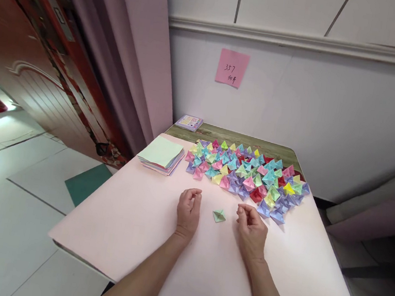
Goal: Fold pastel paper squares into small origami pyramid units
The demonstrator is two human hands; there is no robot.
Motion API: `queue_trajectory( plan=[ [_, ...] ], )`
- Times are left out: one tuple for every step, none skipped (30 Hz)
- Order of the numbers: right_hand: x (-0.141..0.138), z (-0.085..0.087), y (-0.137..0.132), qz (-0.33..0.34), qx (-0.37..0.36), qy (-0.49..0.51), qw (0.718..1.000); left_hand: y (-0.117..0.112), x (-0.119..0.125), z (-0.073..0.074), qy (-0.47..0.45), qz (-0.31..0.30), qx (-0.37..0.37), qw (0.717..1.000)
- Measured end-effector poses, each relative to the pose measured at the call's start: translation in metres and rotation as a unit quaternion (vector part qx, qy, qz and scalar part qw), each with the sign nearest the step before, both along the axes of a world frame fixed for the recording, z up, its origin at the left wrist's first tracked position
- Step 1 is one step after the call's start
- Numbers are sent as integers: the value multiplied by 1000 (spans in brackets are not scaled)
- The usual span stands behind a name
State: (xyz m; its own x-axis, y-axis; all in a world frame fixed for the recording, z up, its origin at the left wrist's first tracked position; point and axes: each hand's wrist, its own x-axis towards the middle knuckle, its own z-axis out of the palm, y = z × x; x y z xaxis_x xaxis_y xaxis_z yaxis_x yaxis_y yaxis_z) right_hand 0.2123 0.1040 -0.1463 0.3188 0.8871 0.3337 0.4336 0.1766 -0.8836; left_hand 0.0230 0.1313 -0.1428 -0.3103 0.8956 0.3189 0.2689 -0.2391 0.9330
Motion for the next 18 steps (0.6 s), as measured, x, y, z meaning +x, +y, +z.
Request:
queue_trajectory(
  plan=[
    [-2,0,0,0,3,-9,1000,0,1,0,25,-7,8,1000],
    [-3,0,1,8,7,-24,1000,0,2,0,52,-21,17,998],
    [-5,0,1,24,13,-41,999,-1,3,2,80,-41,27,996],
    [-7,0,1,43,19,-57,997,-2,5,3,107,-64,37,991],
    [-8,0,1,64,24,-71,995,-4,6,5,132,-91,45,986],
    [-10,0,1,84,27,-84,993,-5,8,6,154,-120,50,979],
    [-11,-1,1,101,30,-94,990,-7,10,7,172,-149,53,972],
    [-12,-2,1,112,31,-104,988,-8,11,8,185,-175,55,965],
    [-12,-3,1,119,31,-112,986,-8,13,9,193,-197,54,960],
    [-12,-4,1,123,29,-118,985,-9,14,8,197,-212,51,956],
    [-12,-6,1,124,27,-124,984,-8,14,8,200,-221,46,954],
    [-12,-7,1,124,25,-128,984,-8,15,7,201,-225,39,953],
    [-12,-7,2,123,23,-133,983,-7,15,7,201,-226,30,953],
    [-12,-7,2,122,21,-138,983,-6,15,6,202,-225,21,953],
    [-12,-7,2,120,19,-143,982,-5,15,5,202,-224,12,953],
    [-12,-6,2,117,17,-146,982,-4,15,5,200,-222,5,954],
    [-12,-5,2,116,15,-148,982,-4,14,5,198,-219,0,955],
    [-12,-4,2,115,12,-148,982,-4,14,5,197,-216,-4,956]
  ],
)
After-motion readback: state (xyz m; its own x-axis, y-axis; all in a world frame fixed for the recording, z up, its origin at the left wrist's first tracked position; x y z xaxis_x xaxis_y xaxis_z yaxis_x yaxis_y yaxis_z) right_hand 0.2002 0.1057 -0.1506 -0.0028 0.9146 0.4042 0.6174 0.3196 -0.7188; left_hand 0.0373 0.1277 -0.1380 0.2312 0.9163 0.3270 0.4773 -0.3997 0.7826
